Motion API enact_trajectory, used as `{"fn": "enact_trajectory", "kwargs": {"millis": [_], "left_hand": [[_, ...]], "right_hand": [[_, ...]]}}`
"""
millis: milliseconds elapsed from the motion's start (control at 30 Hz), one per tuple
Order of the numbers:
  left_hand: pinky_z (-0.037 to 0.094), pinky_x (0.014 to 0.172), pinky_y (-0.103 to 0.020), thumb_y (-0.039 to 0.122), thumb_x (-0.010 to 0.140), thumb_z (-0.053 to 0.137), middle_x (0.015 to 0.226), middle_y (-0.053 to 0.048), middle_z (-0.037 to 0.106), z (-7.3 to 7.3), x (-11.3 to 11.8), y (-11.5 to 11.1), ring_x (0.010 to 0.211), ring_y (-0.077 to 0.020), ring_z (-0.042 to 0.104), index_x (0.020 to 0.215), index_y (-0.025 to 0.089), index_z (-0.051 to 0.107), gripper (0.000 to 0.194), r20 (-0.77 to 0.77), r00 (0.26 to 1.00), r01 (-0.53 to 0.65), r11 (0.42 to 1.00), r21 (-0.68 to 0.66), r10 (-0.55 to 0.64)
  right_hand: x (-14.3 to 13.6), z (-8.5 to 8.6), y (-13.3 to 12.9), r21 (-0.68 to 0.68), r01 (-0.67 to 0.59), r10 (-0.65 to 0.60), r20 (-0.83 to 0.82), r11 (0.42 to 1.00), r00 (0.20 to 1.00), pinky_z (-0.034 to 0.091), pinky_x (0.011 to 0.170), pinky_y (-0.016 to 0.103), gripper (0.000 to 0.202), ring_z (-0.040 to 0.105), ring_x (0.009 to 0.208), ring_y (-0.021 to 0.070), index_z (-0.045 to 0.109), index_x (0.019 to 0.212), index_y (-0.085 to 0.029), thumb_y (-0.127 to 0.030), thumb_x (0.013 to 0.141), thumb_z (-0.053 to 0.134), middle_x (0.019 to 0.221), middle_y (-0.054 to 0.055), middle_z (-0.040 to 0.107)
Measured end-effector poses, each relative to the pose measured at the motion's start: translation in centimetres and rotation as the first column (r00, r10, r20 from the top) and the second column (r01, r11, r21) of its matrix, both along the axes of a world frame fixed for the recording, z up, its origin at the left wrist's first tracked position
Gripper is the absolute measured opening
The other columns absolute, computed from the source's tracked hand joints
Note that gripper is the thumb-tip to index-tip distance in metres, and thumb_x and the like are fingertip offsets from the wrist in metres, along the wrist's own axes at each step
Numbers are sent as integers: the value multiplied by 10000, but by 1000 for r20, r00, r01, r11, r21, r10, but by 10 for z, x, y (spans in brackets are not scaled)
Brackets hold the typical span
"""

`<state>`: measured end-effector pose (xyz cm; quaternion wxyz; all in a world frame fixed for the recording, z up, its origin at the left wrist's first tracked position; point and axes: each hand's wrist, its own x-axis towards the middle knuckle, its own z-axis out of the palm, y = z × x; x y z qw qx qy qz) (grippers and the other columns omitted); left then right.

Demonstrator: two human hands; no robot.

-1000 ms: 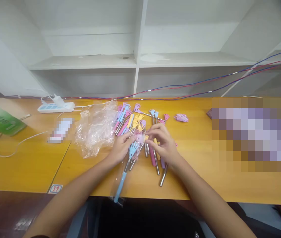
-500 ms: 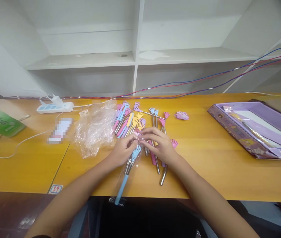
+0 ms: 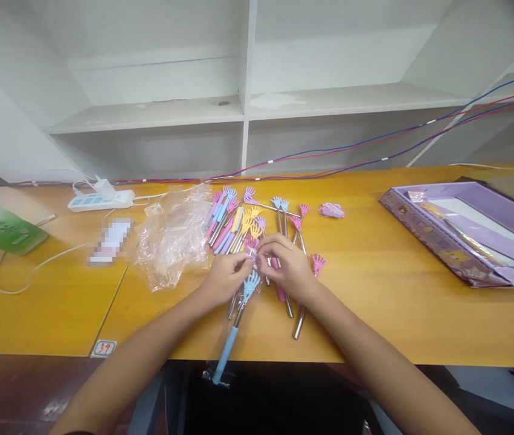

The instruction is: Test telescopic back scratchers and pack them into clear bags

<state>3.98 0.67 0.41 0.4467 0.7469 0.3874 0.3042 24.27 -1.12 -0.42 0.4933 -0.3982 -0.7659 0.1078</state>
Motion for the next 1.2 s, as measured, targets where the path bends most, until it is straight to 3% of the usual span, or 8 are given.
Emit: {"fn": "enact_trajectory", "kwargs": {"millis": [267,467,567,667,833,933,1033,1200], "left_hand": [[268,582,-271,436,1019,562,627,42,419,1,0,2,596,-113,388,660,198,446,447,-24,999,27,999,-45,-28],[470,650,-233,388,990,700,1004,1,642,-10,4,2,714,-121,609,1205,258,568,284,274,961,-18,995,-102,45],[522,782,-290,296,1011,633,996,-36,678,-5,2,5,867,-177,645,1016,239,694,84,221,975,-4,996,84,-14],[516,865,-330,253,1022,582,1048,-72,732,1,0,8,1005,-231,666,996,242,799,218,139,990,14,985,170,-38],[400,598,-253,331,1038,599,1227,-88,721,1,-1,10,781,-160,616,1235,256,792,286,168,985,-35,999,39,28],[408,596,-242,365,1023,648,1346,-92,703,1,-1,8,783,-148,617,1303,268,768,320,201,979,-42,999,-16,44],[477,667,-253,374,1006,686,1449,-93,672,1,-1,7,819,-152,643,1358,286,744,367,241,969,-41,998,-57,53],[593,905,-347,396,991,716,1463,-111,675,0,-2,8,1048,-221,697,1371,270,741,401,327,944,10,989,-149,40]], "right_hand": [[8,-3,-1,-288,80,-125,-141,954,982,539,671,318,158,662,814,202,590,923,-259,-339,1056,560,921,55,684],[9,-9,6,-385,70,-120,-107,920,987,517,747,331,312,650,770,200,658,1123,-258,-539,1092,526,920,46,705],[44,-5,35,-327,240,-271,-50,914,961,535,774,327,358,653,804,197,676,1205,-247,-538,1089,504,963,51,712],[108,3,71,-269,475,-477,61,838,877,535,915,383,303,650,905,227,722,1037,-220,-489,1015,585,1048,89,714],[200,-13,101,-305,744,-755,104,595,647,439,1103,511,371,599,1131,326,714,1055,-139,-479,963,598,1144,206,667],[222,-42,103,-358,777,-793,142,518,593,458,1083,483,443,601,1141,320,718,1096,-123,-527,928,655,1136,206,686],[233,-63,106,-390,766,-778,170,511,605,483,1040,436,435,632,1086,297,742,1076,-125,-514,884,734,1093,189,728],[245,-71,114,-446,740,-775,147,503,615,522,886,361,414,683,931,251,760,1070,-120,-447,821,814,1027,160,774]]}}
